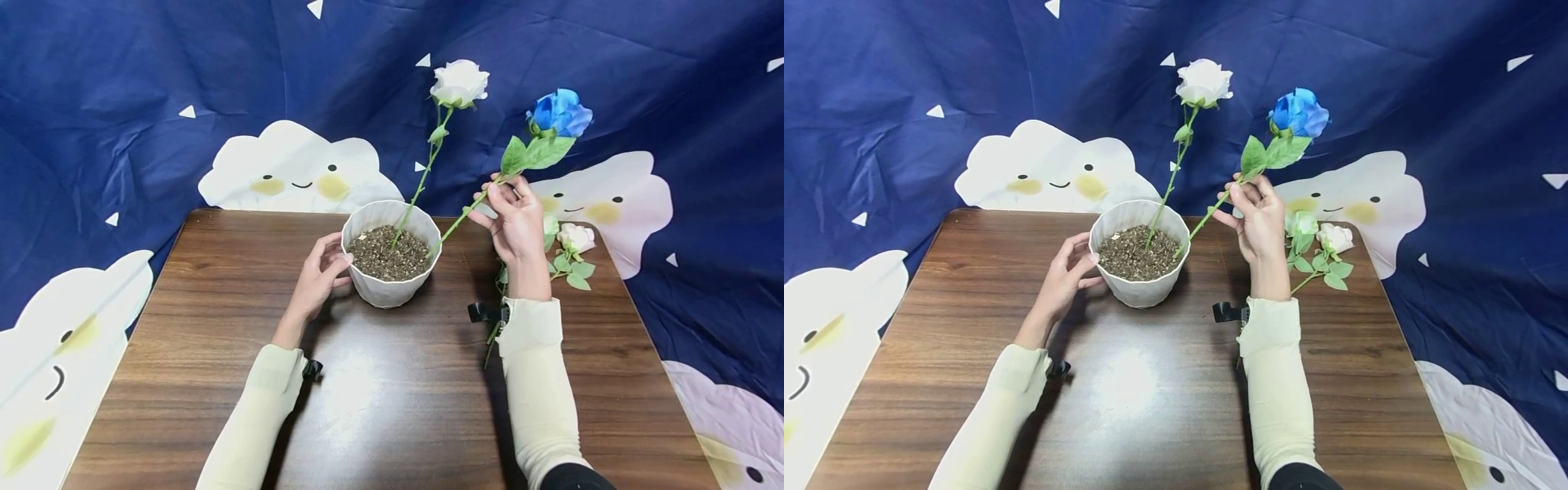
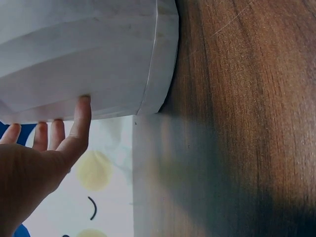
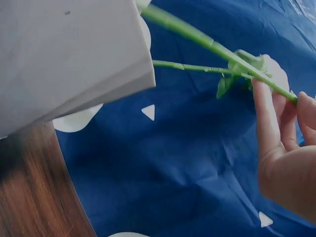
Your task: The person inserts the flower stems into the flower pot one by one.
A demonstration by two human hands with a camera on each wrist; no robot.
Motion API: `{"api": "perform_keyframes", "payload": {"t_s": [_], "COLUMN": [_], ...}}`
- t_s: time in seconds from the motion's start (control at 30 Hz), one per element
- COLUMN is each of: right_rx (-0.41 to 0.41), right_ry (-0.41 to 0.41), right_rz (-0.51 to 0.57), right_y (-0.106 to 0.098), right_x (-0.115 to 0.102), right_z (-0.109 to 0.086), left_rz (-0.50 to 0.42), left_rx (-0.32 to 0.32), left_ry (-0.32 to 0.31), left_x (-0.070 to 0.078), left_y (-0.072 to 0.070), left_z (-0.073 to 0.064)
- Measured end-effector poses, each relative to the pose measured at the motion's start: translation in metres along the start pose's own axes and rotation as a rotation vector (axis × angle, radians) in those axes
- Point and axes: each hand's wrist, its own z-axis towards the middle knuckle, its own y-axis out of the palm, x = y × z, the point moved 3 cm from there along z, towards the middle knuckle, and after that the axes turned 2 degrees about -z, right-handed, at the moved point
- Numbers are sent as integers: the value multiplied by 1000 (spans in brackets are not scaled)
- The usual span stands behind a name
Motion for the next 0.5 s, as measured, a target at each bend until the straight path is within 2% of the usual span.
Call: {"api": "perform_keyframes", "payload": {"t_s": [0.5], "right_rx": [-34], "right_ry": [-33], "right_rz": [-171], "right_y": [26], "right_x": [17], "right_z": [4], "left_rz": [-10], "left_rx": [-1], "left_ry": [-4], "left_x": [-2], "left_y": [-1], "left_z": [1]}}
